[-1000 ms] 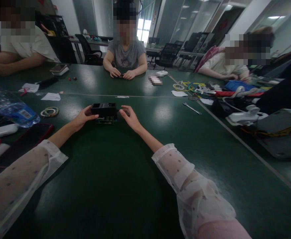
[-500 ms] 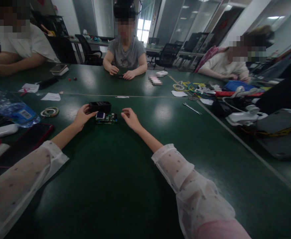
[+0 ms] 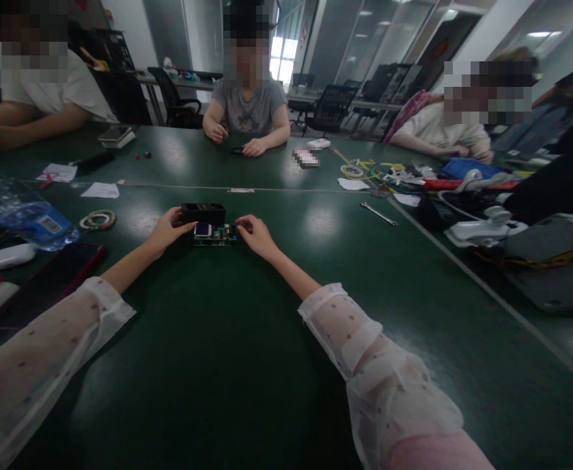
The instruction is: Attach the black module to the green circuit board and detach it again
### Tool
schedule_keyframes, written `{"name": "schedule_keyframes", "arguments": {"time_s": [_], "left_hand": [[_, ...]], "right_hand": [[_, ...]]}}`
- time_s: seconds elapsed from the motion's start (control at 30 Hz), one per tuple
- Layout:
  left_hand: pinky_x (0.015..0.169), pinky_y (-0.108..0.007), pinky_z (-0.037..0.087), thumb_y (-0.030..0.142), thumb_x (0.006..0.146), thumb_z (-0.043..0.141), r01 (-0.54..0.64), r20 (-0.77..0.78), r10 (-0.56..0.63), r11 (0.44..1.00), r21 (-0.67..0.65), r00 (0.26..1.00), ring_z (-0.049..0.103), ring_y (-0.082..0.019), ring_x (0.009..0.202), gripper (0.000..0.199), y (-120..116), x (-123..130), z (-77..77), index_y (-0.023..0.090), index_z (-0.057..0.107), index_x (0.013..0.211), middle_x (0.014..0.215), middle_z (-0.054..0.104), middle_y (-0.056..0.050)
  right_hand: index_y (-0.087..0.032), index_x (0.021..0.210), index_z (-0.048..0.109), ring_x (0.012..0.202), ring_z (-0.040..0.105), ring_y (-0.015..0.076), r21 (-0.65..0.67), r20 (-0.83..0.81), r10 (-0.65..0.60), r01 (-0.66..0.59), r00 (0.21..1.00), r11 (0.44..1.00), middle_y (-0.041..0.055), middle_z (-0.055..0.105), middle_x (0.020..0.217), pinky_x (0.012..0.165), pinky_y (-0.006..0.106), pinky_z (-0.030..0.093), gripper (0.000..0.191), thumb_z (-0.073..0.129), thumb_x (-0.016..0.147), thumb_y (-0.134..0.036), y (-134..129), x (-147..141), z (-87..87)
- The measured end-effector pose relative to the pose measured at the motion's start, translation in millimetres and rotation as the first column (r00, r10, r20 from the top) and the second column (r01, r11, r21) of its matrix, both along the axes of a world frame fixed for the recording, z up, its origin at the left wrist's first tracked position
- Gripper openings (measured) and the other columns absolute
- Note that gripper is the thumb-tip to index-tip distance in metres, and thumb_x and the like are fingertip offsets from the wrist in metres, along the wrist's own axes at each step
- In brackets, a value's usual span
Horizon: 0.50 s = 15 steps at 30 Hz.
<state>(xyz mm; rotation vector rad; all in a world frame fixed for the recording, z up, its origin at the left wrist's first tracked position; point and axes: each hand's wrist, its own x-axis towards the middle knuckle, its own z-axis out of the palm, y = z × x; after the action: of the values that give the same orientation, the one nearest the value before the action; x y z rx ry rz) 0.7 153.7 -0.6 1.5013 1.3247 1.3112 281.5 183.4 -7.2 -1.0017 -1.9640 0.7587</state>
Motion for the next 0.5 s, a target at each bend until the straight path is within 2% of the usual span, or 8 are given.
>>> {"name": "schedule_keyframes", "arguments": {"time_s": [0.27, 0.5], "left_hand": [[0.103, -0.056, 0.047, 0.034, 0.070, 0.083, 0.001, -0.005, 0.000, 0.999, 0.038, 1.000, 0.062, -0.030, 0.116, 0.058, 6.2, -3.6, -8.7, 0.021, 0.059, 0.121, 0.122, 0.066, -0.012], [0.100, -0.055, 0.050, 0.033, 0.072, 0.081, -0.004, -0.030, 0.006, 0.998, 0.070, 1.000, 0.064, -0.029, 0.113, 0.056, 6.7, -4.4, -10.4, 0.022, 0.057, 0.122, 0.122, 0.066, -0.012]], "right_hand": [[-0.018, 0.105, 0.066, 0.100, 0.062, 0.0206, -0.002, 0.017, -0.002, 0.002, 1.000, 1.000, 0.0082, 0.067, 0.105, 0.091, 0.043, 0.053, 0.017, 0.058, 0.090, -0.016, -1.3, -1.4, 1.9], [-0.019, 0.104, 0.066, 0.099, 0.062, 0.0198, -0.013, 0.040, 0.002, -0.001, 0.999, 1.000, 0.0075, 0.067, 0.105, 0.091, 0.043, 0.053, 0.017, 0.057, 0.090, -0.014, -3.2, -1.1, 5.5]]}}
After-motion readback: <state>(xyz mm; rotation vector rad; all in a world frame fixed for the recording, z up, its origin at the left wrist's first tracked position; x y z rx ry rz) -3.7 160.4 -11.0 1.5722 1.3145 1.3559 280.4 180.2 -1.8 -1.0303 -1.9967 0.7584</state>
